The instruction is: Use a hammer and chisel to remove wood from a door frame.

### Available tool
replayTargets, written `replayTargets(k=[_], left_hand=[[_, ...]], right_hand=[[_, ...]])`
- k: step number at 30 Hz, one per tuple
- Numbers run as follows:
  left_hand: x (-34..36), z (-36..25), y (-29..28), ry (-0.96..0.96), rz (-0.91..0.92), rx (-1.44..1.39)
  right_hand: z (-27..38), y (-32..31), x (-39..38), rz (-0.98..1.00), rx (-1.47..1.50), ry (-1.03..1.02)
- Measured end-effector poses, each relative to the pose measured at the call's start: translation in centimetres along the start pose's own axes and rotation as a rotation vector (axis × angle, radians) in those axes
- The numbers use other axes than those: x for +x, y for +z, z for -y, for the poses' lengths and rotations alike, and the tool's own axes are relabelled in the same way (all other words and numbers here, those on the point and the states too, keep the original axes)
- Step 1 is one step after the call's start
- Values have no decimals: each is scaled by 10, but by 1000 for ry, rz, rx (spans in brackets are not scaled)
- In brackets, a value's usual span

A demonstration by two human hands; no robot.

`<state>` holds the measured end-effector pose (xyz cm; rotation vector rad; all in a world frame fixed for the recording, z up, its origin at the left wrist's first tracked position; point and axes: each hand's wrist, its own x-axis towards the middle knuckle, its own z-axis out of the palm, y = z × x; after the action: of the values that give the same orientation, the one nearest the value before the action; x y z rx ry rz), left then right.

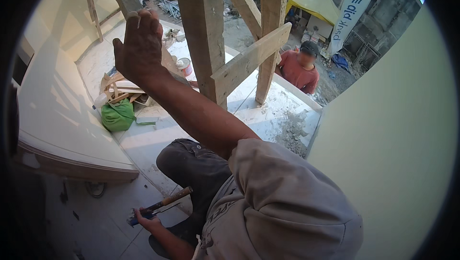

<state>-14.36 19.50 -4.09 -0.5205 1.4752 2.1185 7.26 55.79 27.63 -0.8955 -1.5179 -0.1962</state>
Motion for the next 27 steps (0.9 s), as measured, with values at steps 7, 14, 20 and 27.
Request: replayTargets(k=[7,14,20,27], left_hand=[[52,4,-28,-36,-50,49],[36,9,-13,-26,-29,40],[45,17,-25,10,-30,117],[33,16,-7,22,-26,60]], right_hand=[[-36,-10,-22,332,6,348],[-35,-14,-29,289,65,363],[-38,-19,-26,325,77,380],[-40,-4,-21,336,72,412]])
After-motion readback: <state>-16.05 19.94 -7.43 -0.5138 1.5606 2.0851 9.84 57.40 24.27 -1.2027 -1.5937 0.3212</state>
